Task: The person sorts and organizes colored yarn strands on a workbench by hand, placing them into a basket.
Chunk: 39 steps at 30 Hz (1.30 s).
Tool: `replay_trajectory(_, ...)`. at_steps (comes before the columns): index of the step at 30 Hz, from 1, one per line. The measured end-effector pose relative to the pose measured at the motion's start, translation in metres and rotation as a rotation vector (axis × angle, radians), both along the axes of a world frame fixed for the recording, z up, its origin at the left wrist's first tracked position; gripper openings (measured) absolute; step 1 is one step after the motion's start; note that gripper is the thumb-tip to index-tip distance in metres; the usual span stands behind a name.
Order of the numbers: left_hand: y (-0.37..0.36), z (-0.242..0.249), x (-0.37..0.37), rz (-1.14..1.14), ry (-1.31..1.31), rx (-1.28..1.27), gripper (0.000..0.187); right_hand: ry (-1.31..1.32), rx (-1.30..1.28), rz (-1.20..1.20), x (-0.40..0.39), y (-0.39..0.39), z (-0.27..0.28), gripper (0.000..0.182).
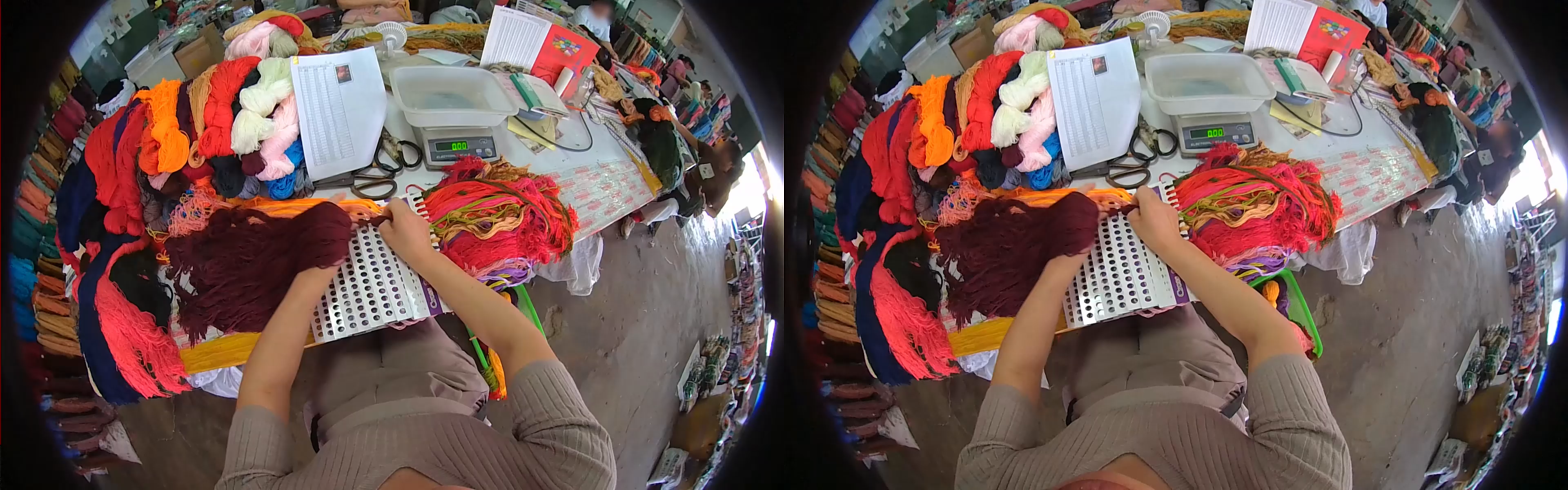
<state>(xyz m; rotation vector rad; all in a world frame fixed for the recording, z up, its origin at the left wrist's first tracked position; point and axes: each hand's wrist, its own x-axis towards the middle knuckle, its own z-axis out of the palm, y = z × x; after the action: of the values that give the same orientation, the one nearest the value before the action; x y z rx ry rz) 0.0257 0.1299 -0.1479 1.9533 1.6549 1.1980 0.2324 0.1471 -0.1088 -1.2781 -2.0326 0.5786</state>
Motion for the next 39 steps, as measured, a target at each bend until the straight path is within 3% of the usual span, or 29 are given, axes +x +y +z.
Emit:
replay_trajectory(1, -0.002, -0.005, -0.010, 0.001, 0.149, 0.032, 0.047, -0.035, -0.004, 0.072, 0.000, -0.005, 0.007, 0.024)
replay_trajectory(2, -0.030, 0.054, 0.005, 0.045, -0.444, -0.005, 0.046, -0.122, 0.019, 0.082, -0.002, -0.009, 0.013, 0.030)
replay_trajectory(3, -0.027, 0.057, -0.016, 0.185, -0.026, 0.129, 0.044, -0.150, 0.111, 0.100, -0.005, -0.009, 0.008, 0.035)
replay_trajectory(5, -0.044, 0.079, -0.022, 0.233, 0.076, 0.211, 0.045, -0.197, 0.078, 0.130, -0.008, -0.011, 0.013, 0.040)
replay_trajectory(7, -0.037, 0.071, -0.014, 0.254, -0.030, 0.206, 0.047, -0.170, 0.108, 0.146, -0.008, -0.011, 0.012, 0.039)
replay_trajectory(8, -0.038, 0.073, -0.003, 0.245, 0.126, 0.275, 0.047, -0.182, 0.116, 0.134, -0.008, -0.011, 0.013, 0.038)
replay_trajectory(10, -0.029, 0.048, 0.020, 0.026, -0.253, 0.008, 0.038, -0.184, 0.115, 0.131, -0.008, -0.011, 0.013, 0.038)
replay_trajectory(11, -0.021, 0.024, 0.022, -0.137, -0.905, -0.262, 0.035, -0.187, 0.114, 0.131, -0.008, -0.011, 0.014, 0.037)
replay_trajectory(13, -0.020, 0.033, 0.030, 0.067, 0.241, -0.067, 0.035, -0.208, 0.094, 0.119, -0.007, -0.011, 0.016, 0.037)
replay_trajectory(14, -0.025, 0.037, 0.031, -0.008, 0.065, -0.086, 0.035, -0.226, 0.072, 0.114, -0.007, -0.011, 0.016, 0.038)
replay_trajectory(18, -0.027, 0.037, 0.021, -0.008, 0.126, -0.173, 0.035, -0.219, 0.042, 0.109, -0.007, -0.011, 0.019, 0.037)
replay_trajectory(20, -0.018, 0.016, 0.017, 0.107, -0.105, -0.173, 0.042, -0.198, 0.025, 0.115, -0.007, -0.010, 0.016, 0.037)
replay_trajectory(21, -0.018, 0.023, 0.020, 0.103, -0.101, -0.171, 0.042, -0.182, 0.007, 0.115, -0.007, -0.009, 0.014, 0.037)
replay_trajectory(23, -0.021, 0.051, 0.034, 0.102, 0.240, -0.016, 0.039, -0.152, 0.028, 0.123, -0.006, -0.011, 0.015, 0.037)
replay_trajectory(24, -0.023, 0.063, 0.040, -0.008, 0.160, -0.188, 0.039, -0.132, 0.033, 0.127, -0.005, -0.011, 0.017, 0.037)
replay_trajectory(26, -0.020, 0.056, 0.037, 0.051, -0.110, -0.170, 0.037, -0.090, 0.119, 0.209, -0.002, -0.011, 0.015, 0.031)
replay_trajectory(27, -0.011, 0.032, 0.017, 0.066, 0.120, -0.076, 0.034, -0.050, 0.191, 0.282, -0.002, -0.010, 0.011, 0.024)
replay_trajectory(29, 0.002, 0.022, -0.019, 0.145, 0.148, -0.023, 0.032, -0.135, 0.227, 0.372, -0.001, -0.011, 0.016, 0.017)
replay_trajectory(31, -0.013, 0.069, -0.046, 0.362, 0.139, -0.077, 0.028, -0.125, 0.230, 0.384, 0.000, -0.010, 0.014, 0.016)
replay_trajectory(32, -0.011, 0.074, -0.044, 0.356, 0.146, -0.074, 0.028, -0.116, 0.231, 0.383, 0.000, -0.011, 0.014, 0.018)
replay_trajectory(39, -0.001, 0.133, -0.258, 0.391, 0.549, 0.121, 0.030, -0.127, 0.186, 0.391, -0.001, -0.009, 0.012, 0.023)
